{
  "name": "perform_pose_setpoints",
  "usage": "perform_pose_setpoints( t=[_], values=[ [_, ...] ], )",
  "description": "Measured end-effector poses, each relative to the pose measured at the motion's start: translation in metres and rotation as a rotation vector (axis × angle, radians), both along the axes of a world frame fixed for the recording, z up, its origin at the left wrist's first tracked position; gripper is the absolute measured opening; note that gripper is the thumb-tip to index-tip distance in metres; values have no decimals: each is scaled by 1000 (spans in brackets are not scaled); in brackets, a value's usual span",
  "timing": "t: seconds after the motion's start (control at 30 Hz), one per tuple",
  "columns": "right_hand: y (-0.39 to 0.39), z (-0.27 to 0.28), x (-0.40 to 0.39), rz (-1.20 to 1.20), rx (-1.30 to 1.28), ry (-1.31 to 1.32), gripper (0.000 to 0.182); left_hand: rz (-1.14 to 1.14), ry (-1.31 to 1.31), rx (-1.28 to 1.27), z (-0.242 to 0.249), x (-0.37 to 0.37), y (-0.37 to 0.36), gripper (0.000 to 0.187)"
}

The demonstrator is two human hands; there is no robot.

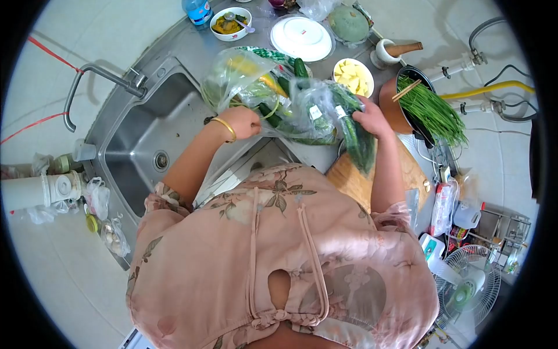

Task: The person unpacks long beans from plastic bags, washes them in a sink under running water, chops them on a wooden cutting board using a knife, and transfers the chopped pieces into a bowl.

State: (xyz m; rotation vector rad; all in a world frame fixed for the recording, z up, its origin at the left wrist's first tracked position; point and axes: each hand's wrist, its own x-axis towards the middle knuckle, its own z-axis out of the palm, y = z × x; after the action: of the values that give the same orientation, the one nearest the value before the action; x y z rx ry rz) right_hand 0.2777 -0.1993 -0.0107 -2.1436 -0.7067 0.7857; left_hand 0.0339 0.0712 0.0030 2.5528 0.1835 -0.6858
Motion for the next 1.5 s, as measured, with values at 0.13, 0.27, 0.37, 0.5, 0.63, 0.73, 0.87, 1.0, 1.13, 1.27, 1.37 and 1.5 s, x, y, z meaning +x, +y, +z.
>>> perform_pose_setpoints(
  t=[0.13, 0.27, 0.37, 0.5, 0.63, 0.73, 0.87, 1.0, 1.13, 1.27, 1.37, 1.5],
  values=[
    [13, -58, -3, 5, 62, -95, 64, 167, -333, 312, -42, -9, 2, 26],
    [30, -61, -6, 9, -56, -333, 67, 512, -243, 386, -29, 2, 15, 26],
    [36, -59, -11, -12, -179, -542, 65, 655, -362, 197, -11, 8, 32, 30],
    [41, -16, -41, 12, -178, -796, 53, 802, -593, -232, -2, 14, 45, 31],
    [72, 38, -91, 182, 396, -773, 33, 654, -693, -196, 13, 32, 36, 31],
    [113, 25, -131, 442, 580, -355, 27, 546, -617, -148, 42, 36, 25, 34],
    [188, -24, -145, 446, 482, -245, 23, 417, -590, -144, 64, 23, 7, 35],
    [230, -71, -163, 482, 509, -247, 26, 444, -538, -234, 80, 6, 0, 34],
    [257, -130, -178, 559, 232, -612, 27, 583, -490, -420, 74, -3, 2, 34],
    [251, -95, -170, 604, -2, -636, 26, 676, -554, -499, 67, -11, 6, 33],
    [233, -43, -158, 658, -132, -533, 25, 716, -554, -502, 61, -15, 17, 32],
    [206, -6, -137, 514, -21, -305, 26, 732, -492, -334, 55, -18, 24, 29]
  ],
)
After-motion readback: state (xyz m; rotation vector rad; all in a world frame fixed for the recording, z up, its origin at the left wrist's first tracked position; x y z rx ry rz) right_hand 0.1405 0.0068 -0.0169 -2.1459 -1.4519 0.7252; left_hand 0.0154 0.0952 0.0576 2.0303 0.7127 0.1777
